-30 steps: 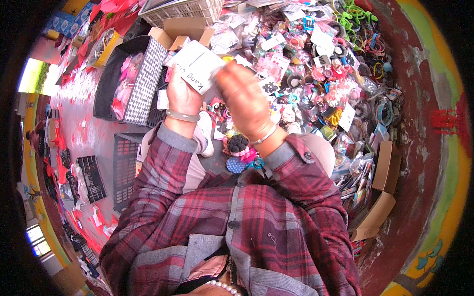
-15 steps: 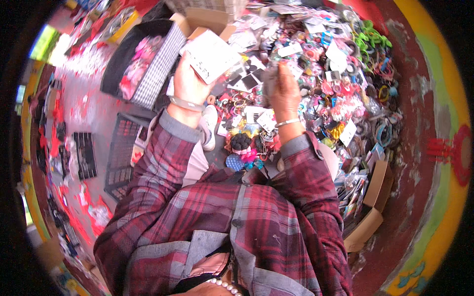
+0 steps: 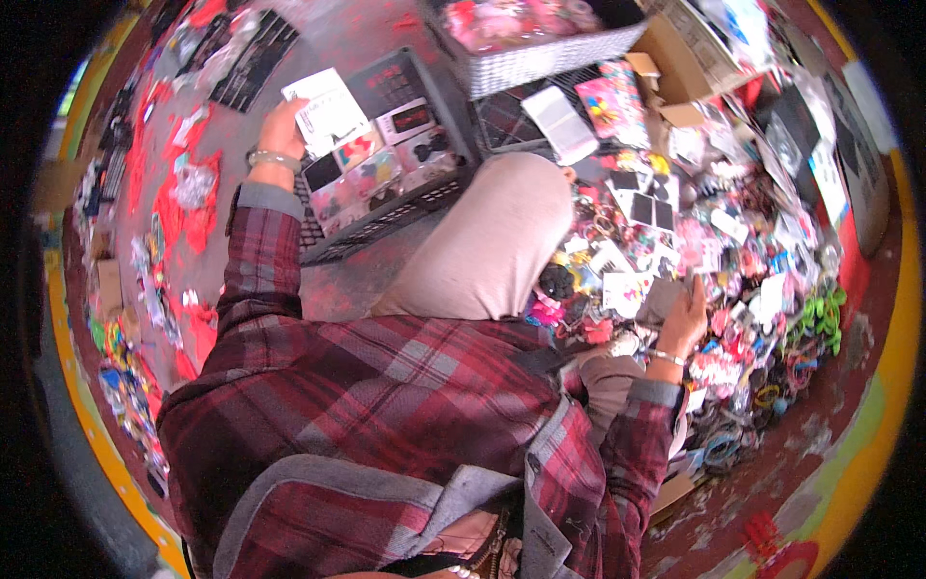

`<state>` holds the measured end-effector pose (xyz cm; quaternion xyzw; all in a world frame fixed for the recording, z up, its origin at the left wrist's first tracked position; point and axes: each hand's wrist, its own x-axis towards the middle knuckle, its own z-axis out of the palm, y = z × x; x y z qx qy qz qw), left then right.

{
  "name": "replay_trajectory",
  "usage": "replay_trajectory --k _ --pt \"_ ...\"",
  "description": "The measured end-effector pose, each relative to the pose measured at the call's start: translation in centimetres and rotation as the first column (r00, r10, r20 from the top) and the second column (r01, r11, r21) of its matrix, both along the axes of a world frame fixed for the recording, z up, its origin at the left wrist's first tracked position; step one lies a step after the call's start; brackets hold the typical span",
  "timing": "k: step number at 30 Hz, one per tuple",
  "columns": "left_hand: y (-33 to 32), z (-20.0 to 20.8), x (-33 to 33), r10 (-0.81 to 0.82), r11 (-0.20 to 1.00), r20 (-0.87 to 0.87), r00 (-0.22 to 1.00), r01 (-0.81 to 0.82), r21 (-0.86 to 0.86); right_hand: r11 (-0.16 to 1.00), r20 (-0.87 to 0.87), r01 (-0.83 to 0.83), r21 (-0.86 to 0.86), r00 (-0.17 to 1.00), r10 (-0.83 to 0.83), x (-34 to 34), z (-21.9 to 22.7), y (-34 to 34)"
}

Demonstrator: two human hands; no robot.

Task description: The person sits on the floor and wipes various small items, including packaged goods and a hair clip, with a cloth. They handle each item individually, cleaning it before placing it into a nearby crate.

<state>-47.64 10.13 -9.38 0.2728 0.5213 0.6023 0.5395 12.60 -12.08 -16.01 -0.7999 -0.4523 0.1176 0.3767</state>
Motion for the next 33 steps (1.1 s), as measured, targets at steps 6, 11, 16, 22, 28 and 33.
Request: replay_trajectory --k 6,11,16,22,28,33 --pt "-4.8 -10.1 -12.0 0.002 0.972 -0.749 0.663 -0.177 -0.154 0.964 0.037 -0.006 -0.266 0.999 0.016 -2.8 -0.7 -0.5" --pt "-4.8 -13.4 -13.1 -0.226 0.968 -0.974 -0.004 -0.109 -0.224 0.950 0.109 -0.045 -0.308 0.991 0.082 -3.4 -2.8 -1.3" --pt "-2.5 -17.5 -11.2 -0.034 0.989 -0.953 -0.302 0.127 -0.076 0.900 0.123 -0.013 -0.435 0.990 0.074 -4.6 -2.8 -1.3" --pt "0.9 -23.1 -7.6 -0.243 0.943 -0.905 -0.349 0.132 -0.305 0.859 0.146 0.017 -0.512 0.987 0.067 -3.9 -3.7 -2.2" --pt "4.1 -30.1 -7.5 -0.349 0.924 -0.874 -0.338 0.029 -0.381 0.877 0.152 0.001 -0.480 0.985 0.082 -3.7 -4.2 -3.8" --pt "5.9 -32.2 -6.7 -0.518 0.852 -0.793 -0.322 -0.114 -0.510 0.803 0.148 -0.033 -0.595 0.977 0.150 -6.2 -4.6 -2.4"
